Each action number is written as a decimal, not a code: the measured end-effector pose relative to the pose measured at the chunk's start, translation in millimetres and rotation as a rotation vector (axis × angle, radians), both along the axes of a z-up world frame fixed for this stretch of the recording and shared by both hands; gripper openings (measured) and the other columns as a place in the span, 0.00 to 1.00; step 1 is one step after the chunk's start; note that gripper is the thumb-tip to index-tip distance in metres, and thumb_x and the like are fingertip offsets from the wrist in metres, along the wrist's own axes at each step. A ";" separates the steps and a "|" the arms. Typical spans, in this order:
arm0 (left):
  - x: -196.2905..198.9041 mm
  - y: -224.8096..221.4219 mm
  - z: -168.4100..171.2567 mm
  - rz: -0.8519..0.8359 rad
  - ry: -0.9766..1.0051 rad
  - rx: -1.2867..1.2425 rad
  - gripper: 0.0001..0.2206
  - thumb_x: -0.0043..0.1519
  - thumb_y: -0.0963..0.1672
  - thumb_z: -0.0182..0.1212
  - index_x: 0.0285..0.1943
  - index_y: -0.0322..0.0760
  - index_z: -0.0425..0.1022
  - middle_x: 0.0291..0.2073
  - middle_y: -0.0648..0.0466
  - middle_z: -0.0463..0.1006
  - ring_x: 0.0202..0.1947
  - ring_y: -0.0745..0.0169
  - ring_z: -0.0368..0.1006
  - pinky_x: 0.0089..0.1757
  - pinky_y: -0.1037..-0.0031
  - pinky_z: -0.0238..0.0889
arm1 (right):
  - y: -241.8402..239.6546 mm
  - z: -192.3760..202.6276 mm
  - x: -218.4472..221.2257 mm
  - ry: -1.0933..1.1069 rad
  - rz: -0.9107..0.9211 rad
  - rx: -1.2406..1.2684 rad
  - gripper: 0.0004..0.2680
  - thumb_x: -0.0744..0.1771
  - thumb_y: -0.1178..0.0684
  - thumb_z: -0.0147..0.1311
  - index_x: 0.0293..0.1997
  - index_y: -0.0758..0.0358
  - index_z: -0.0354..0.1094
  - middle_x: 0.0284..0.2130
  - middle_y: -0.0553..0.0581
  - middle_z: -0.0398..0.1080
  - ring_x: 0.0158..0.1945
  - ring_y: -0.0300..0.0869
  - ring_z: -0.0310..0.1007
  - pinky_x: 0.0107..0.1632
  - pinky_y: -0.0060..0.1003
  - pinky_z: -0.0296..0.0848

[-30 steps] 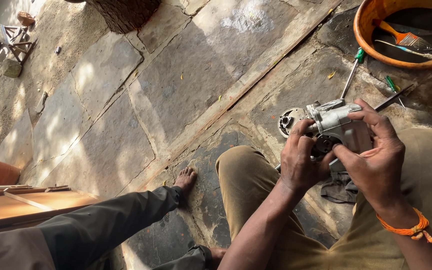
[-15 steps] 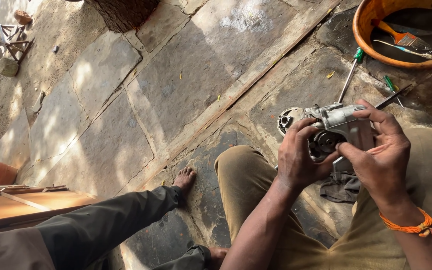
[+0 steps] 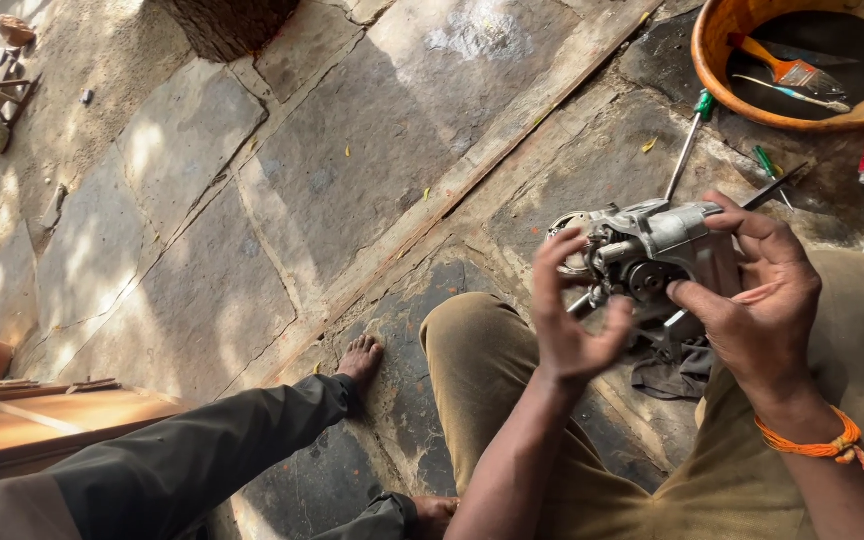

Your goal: The recorder is assembling and checking components of a motorcycle cylinder head while seated on the ground.

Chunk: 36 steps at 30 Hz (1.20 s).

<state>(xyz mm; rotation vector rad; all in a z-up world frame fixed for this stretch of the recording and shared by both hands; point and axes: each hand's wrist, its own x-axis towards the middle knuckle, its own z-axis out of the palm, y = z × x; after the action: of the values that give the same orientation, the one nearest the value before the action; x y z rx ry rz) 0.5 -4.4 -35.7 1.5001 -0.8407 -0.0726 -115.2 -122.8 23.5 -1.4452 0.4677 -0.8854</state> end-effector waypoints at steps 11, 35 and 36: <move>24.5 -7.0 -1.1 0.029 1.360 0.085 0.45 0.57 0.67 0.45 0.69 0.31 0.62 0.62 0.37 0.65 0.64 0.37 0.61 0.57 0.35 0.60 | 1.0 -4.4 1.1 -0.112 0.067 0.113 0.21 0.59 0.72 0.56 0.57 0.66 0.62 0.65 0.73 0.67 0.67 0.47 0.73 0.65 0.39 0.76; 12.7 4.2 -9.0 -0.035 0.915 0.110 0.48 0.47 0.65 0.63 0.62 0.23 0.58 0.46 0.35 0.68 0.50 0.40 0.69 0.47 0.49 0.70 | -16.9 -41.5 12.8 0.058 0.015 0.421 0.15 0.64 0.70 0.52 0.57 0.68 0.65 0.44 0.59 0.76 0.45 0.40 0.79 0.49 0.31 0.78; 12.9 2.7 -11.1 0.002 0.901 0.100 0.49 0.45 0.65 0.64 0.61 0.23 0.58 0.45 0.34 0.68 0.50 0.40 0.70 0.47 0.49 0.70 | -15.4 -36.5 15.3 0.041 0.048 0.439 0.14 0.65 0.69 0.53 0.56 0.68 0.66 0.44 0.59 0.77 0.45 0.40 0.79 0.49 0.30 0.78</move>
<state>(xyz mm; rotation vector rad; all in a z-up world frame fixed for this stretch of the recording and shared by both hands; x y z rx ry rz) 13.4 -1.7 -46.9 1.3551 -0.1043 -0.7392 -99.9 -138.2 -13.0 -1.0680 0.6135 -0.6646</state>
